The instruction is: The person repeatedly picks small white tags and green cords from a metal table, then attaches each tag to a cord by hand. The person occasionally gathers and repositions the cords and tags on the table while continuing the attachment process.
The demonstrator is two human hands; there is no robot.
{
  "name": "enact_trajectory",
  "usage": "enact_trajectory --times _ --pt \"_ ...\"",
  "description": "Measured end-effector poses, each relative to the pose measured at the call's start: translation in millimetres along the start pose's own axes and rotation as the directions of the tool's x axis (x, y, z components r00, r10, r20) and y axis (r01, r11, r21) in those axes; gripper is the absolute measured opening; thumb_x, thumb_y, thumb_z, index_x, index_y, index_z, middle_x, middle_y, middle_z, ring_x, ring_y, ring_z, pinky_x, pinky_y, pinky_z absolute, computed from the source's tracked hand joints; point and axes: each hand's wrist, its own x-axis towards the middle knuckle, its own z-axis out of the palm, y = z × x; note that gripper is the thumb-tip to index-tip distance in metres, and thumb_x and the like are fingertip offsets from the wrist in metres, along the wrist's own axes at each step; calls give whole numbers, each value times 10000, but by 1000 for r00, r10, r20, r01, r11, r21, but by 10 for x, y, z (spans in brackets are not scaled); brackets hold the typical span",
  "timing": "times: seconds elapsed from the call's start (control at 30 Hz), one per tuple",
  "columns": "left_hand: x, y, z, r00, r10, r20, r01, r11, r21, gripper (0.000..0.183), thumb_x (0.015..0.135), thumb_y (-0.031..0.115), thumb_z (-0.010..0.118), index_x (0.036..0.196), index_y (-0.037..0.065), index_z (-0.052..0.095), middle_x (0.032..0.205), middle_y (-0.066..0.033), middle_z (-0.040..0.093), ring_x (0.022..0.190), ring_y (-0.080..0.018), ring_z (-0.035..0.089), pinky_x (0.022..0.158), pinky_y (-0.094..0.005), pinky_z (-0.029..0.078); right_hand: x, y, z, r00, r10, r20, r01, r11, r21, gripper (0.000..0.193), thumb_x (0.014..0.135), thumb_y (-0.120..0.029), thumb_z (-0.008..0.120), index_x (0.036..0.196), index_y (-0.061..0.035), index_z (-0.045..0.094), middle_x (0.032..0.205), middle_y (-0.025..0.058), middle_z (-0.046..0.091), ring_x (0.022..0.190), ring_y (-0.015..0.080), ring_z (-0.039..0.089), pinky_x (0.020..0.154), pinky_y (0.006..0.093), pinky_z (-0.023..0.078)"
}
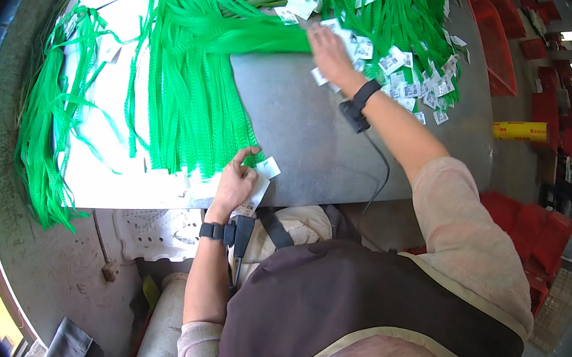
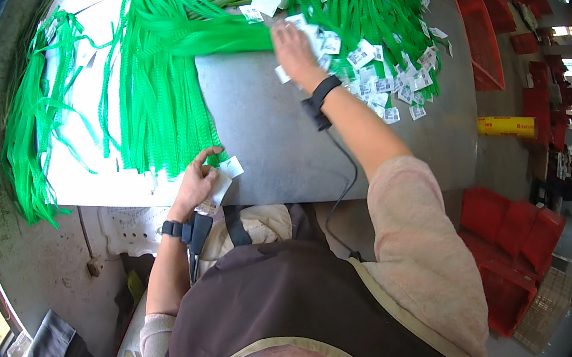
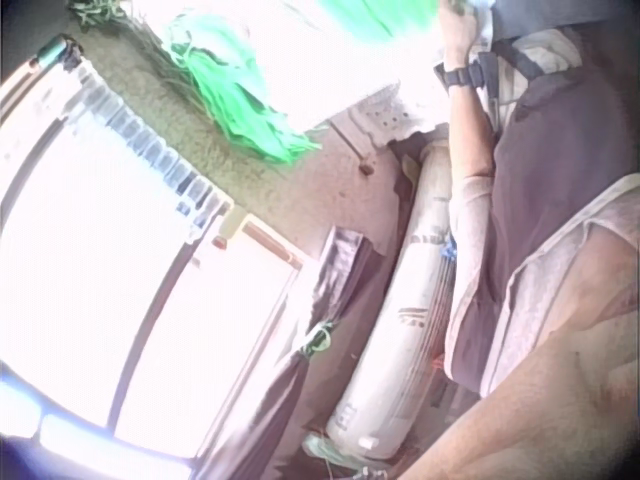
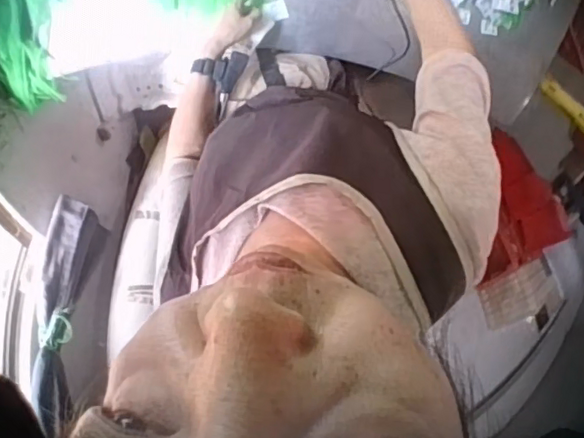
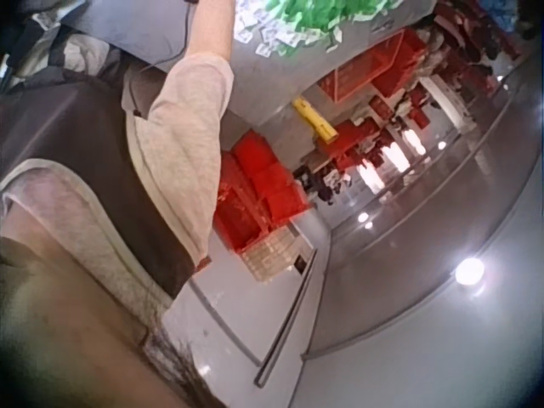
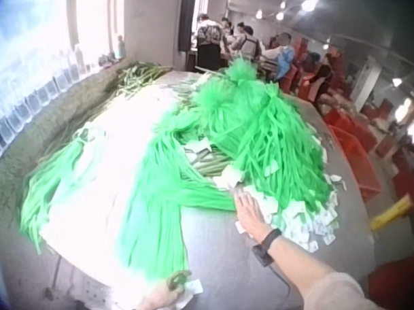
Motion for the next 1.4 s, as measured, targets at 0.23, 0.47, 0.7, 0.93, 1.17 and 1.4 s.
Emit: enact_trajectory --times 0.23,0.47,0.7,0.93,1.17,1.4 --pt "-152 61 -30 996 -50 68 62 981 -185 365 826 -19 458 1166 82 545 751 -16 581 624 -60 467 535 -228 378 191 659 16 997 -46 61 37 989 142 543 792 -25 475 1327 -54 387 1326 213 411 1230 374 382 1001 436 336" --pt "-808 157 -427 991 -36 132 96 869 -486 266 859 17 587 1124 -1 571 923 -23 632 812 -72 580 738 -213 465 37 98 -617 998 54 29 -61 947 317 713 715 -199 712 1328 -53 378 1296 234 427 1204 365 408 996 423 351" --pt "-1282 181 -908 981 78 -177 -170 786 -594 196 872 35 563 1052 2 633 892 -36 649 773 -82 578 703 -233 472 -684 -2092 -1671 909 -147 390 -368 155 917 184 865 -141 581 939 28 591 858 83 630 755 163 609 688 304 484" --pt "-1584 71 -1233 944 52 -327 -237 795 -558 320 845 -30 552 1164 -52 553 1070 -78 611 835 -82 570 703 -207 447 -1124 -3653 -1915 934 143 327 -332 10 943 173 838 -128 620 862 32 557 675 97 556 634 123 515 594 288 421" --pt "-1655 -94 -1187 989 95 -114 -144 801 -581 292 829 -3 593 1117 -41 577 978 -43 612 809 -66 537 695 -182 418 -1459 -3885 -2023 877 308 370 -426 139 894 185 847 -142 608 853 39 575 663 114 581 607 122 519 573 300 422" --pt "-1634 -117 -1143 1000 10 -23 -22 780 -625 229 900 124 524 1049 -15 628 930 -31 650 666 -43 551 518 -172 395 -1548 -3896 -2052 818 451 357 -432 70 899 124 792 -92 647 860 -8 588 701 98 623 636 173 608 592 304 467"
